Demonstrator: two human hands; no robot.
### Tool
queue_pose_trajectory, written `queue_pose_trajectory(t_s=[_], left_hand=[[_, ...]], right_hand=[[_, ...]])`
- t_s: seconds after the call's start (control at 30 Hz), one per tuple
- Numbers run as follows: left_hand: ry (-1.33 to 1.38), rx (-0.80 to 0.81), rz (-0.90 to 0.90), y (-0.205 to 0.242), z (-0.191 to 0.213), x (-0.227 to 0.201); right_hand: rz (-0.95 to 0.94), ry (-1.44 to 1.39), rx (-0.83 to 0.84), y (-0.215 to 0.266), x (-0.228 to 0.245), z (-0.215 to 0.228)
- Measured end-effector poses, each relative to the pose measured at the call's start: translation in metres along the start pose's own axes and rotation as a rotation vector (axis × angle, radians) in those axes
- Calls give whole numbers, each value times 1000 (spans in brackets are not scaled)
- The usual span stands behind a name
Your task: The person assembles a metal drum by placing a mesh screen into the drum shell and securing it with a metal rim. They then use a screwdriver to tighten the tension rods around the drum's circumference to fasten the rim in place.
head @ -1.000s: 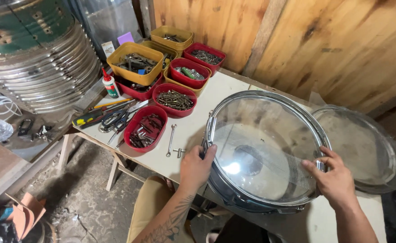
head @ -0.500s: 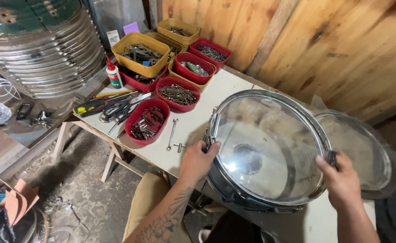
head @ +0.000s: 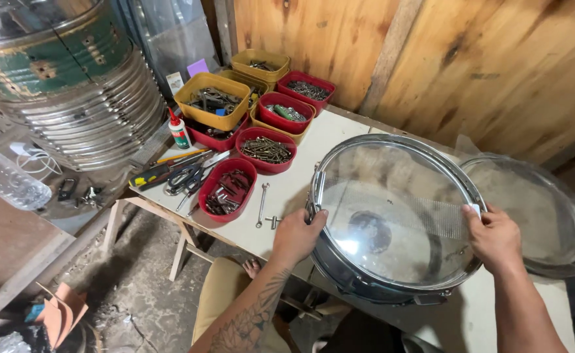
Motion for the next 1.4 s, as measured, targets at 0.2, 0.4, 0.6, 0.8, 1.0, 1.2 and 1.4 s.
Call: queue_pose_trajectory(t_s=[0.2,0.4,0.6,0.8,1.0,1.2,1.4], left_hand=[[-27,25,-38,1,7,-4],[-42,120,-43,-5,8,-2],[-104,108,-38,-7,7,9],[-112,-35,-59,-12,-11,30],[7,-116,1,-3,-2,24],[113,-194,-20,-12,-3,31],[12,-182,-67,-16,0,26]], right_hand=[[25,190,22,-30,-9,-11],[-115,309,129,-39,29,2],[-3,293,127,-63,79,16],[-132,198,257,-27,73,29],[47,12,258,-10,30,26],[127,86,147,-18,33,21],[113,258,114,-39,64,22]])
Point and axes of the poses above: each hand's wrist, its own y-axis away from the middle knuckle, its own z-axis out of the back of the hand, x = y × z, the point moved 6 cm from there along -y, towards the middle knuckle, and after that the axes turned 12 degrees about -z, right-handed, at the moved point
